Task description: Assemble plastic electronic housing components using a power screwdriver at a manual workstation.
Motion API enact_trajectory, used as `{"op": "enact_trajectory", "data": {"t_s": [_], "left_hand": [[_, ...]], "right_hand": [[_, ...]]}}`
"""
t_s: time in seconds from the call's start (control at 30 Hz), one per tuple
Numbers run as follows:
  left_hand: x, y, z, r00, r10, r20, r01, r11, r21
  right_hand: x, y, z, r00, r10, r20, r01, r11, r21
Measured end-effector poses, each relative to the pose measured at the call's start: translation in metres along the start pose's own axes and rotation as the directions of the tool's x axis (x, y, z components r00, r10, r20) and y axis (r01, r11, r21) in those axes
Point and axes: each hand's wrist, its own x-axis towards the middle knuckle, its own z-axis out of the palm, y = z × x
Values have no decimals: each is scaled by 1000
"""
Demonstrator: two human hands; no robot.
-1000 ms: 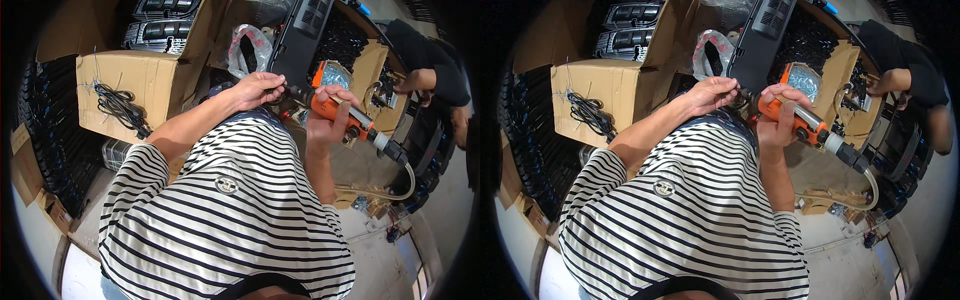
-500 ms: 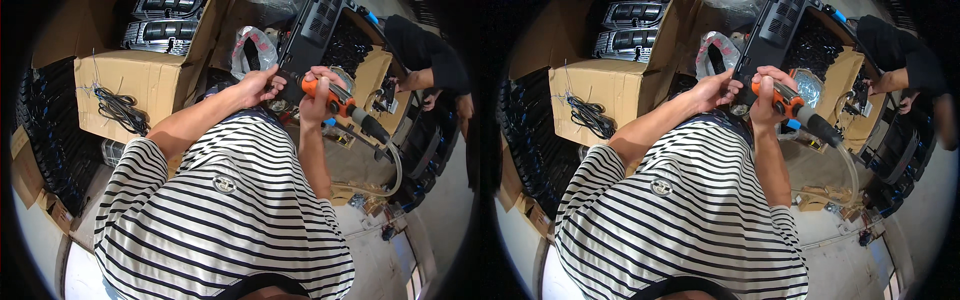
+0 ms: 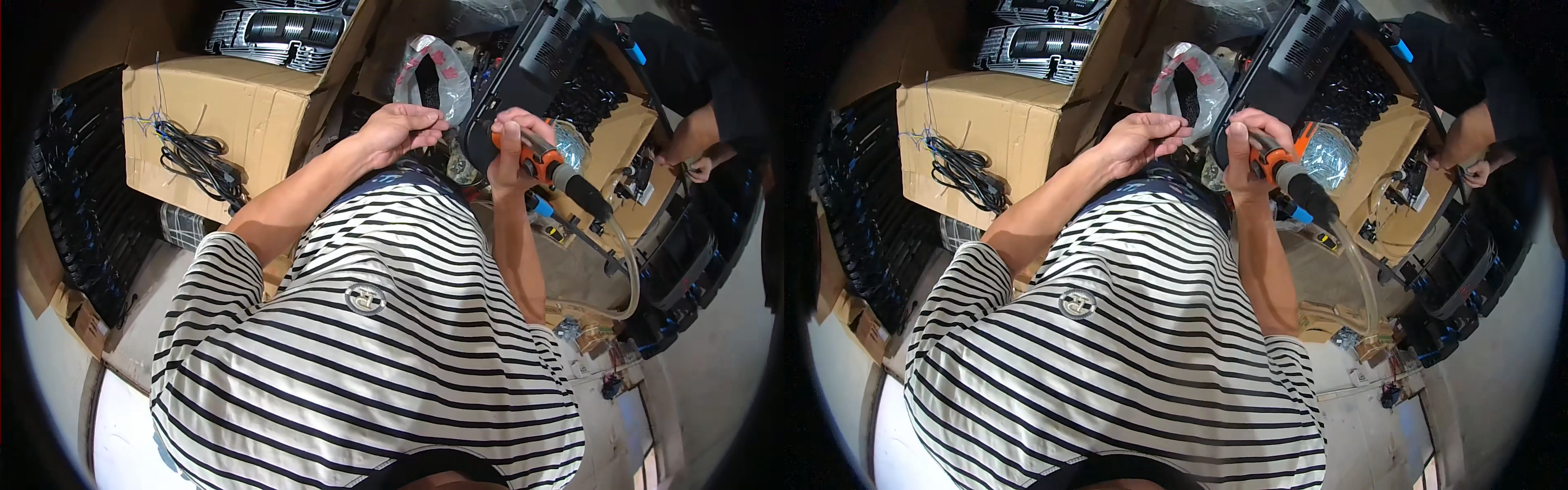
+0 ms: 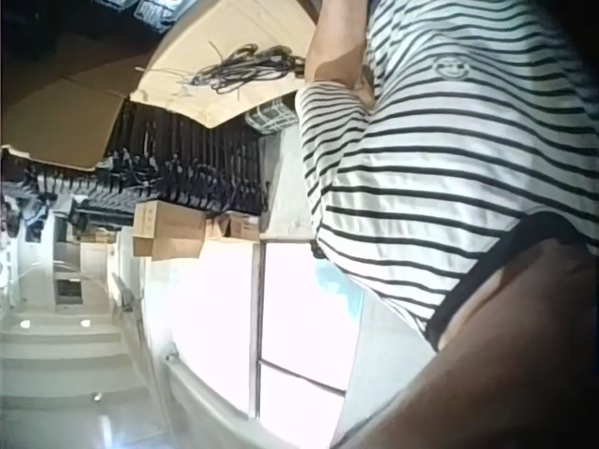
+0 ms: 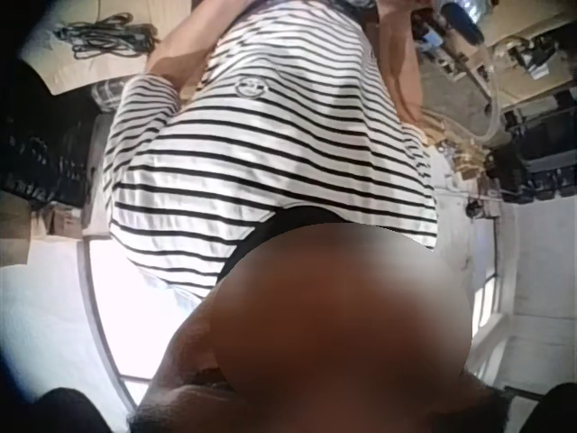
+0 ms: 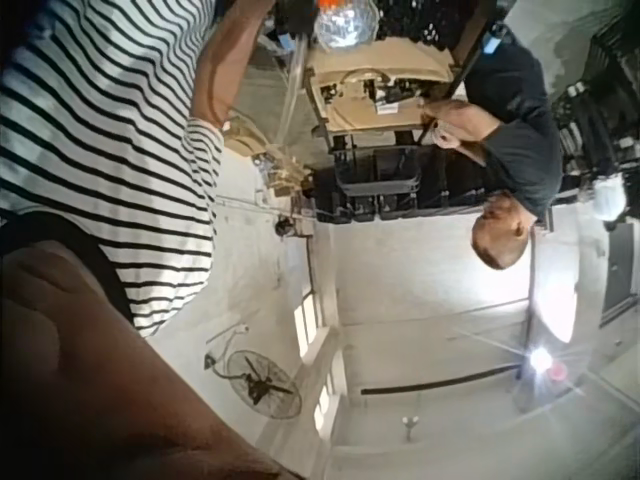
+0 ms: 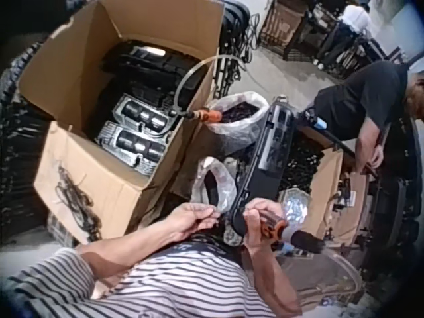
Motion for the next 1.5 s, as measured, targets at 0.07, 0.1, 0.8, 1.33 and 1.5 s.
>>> {"op": "enact_trajectory", "data": {"t_s": [0.07, 0.1, 0.8, 1.33, 1.5], "left_hand": [[-1, 2, -1, 1000, -7, 6, 7, 1000, 4], [-1, 3, -2, 1000, 3, 24, -4, 999, 45], [-8, 9, 5, 984, 92, 152, -127, 963, 237], [11, 11, 44, 943, 28, 333, -95, 978, 187], [22, 31, 81, 942, -1, 336, -104, 950, 295]], "right_hand": [[-1, 2, 1, 1000, -8, 19, 8, 1000, 4], [-2, 3, 2, 999, -25, 30, 25, 1000, -15], [-1, 9, 0, 1000, 10, 26, -9, 999, -30], [19, -77, -12, 980, 19, -200, 38, 961, 274], [41, -78, -38, 922, 114, -370, 16, 944, 330]]}}
